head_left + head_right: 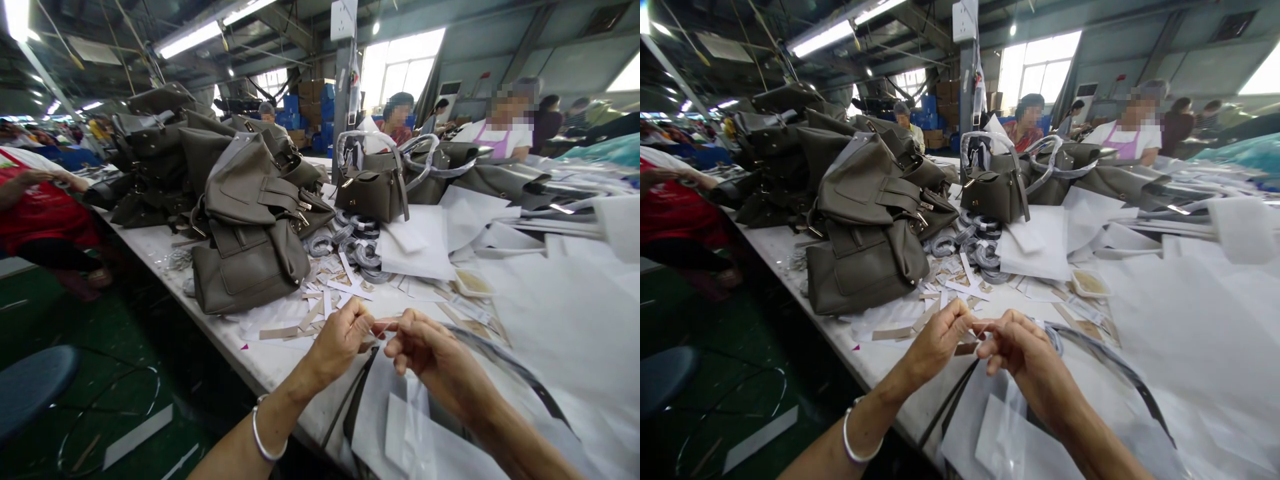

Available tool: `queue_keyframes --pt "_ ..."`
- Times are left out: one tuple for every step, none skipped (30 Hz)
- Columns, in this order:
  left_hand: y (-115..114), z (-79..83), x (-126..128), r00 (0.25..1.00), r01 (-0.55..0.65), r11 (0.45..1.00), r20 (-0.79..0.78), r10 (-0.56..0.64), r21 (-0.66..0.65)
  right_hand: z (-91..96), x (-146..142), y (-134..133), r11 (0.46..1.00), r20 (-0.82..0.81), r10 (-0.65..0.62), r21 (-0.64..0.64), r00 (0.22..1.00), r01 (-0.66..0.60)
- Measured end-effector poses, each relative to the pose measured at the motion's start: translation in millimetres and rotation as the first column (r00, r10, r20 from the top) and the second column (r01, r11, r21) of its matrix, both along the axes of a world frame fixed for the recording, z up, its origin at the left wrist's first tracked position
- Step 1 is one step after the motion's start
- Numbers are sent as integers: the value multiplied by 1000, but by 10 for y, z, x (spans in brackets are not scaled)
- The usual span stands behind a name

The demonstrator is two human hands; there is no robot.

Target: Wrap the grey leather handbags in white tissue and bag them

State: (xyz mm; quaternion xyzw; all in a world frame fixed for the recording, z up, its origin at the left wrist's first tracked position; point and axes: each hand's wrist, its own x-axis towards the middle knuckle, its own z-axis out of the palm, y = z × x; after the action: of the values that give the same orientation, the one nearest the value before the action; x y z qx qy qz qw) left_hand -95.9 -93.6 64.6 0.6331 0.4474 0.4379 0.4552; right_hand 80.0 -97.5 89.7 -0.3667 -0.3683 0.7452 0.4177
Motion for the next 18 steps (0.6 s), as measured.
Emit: queue_keyframes --pt "10 -13 19 997 35 999 71 -32 -39 10 8 2 998 -42 -5 -55 999 3" --pt "25 -24 38 988 71 995 141 -61 -69 18 19 5 995 -70 -7 -97 997 0" --pt "46 -33 57 976 107 990 200 -88 -88 24 32 9 993 -82 0 -120 997 -10" --pt "72 -36 73 965 137 986 236 -110 -100 27 48 14 992 -74 19 -123 997 -28" --pt "104 -34 88 961 148 983 249 -118 -105 30 68 22 992 -45 51 -110 998 -56" --pt "141 -25 100 965 143 984 235 -115 -106 32 91 31 992 0 88 -89 996 -87" --pt "180 -11 111 976 122 988 193 -102 -96 35 120 42 990 53 124 -68 991 -120" --pt "221 5 120 987 95 993 136 -84 -76 40 155 56 988 104 153 -52 983 -149" --pt "260 22 129 994 76 996 77 -72 -48 48 194 71 984 144 175 -42 974 -170" --pt "295 37 140 997 72 997 30 -71 -19 57 239 86 983 167 184 -34 969 -181" --pt "323 48 152 996 91 996 -3 -91 0 69 287 102 984 175 180 -23 968 -179" --pt "343 54 167 991 134 991 -17 -134 9 82 337 117 987 177 157 -4 972 -159" --pt "355 55 184 982 191 982 -11 -191 10 95 386 133 992 178 115 27 977 -121" --pt "359 52 201 967 256 967 6 -256 -1 106 434 150 996 180 55 65 982 -67" --pt "357 44 216 948 317 948 28 -316 -20 115 478 166 995 182 -12 100 983 -6" --pt "353 31 229 929 369 929 48 -367 -43 121 520 184 991 179 -76 121 981 55" --pt "351 14 237 911 412 909 59 -408 -68 125 558 201 987 163 -128 118 978 109" --pt "355 -10 239 897 443 892 59 -439 -93 127 595 219 984 134 -164 89 977 153"
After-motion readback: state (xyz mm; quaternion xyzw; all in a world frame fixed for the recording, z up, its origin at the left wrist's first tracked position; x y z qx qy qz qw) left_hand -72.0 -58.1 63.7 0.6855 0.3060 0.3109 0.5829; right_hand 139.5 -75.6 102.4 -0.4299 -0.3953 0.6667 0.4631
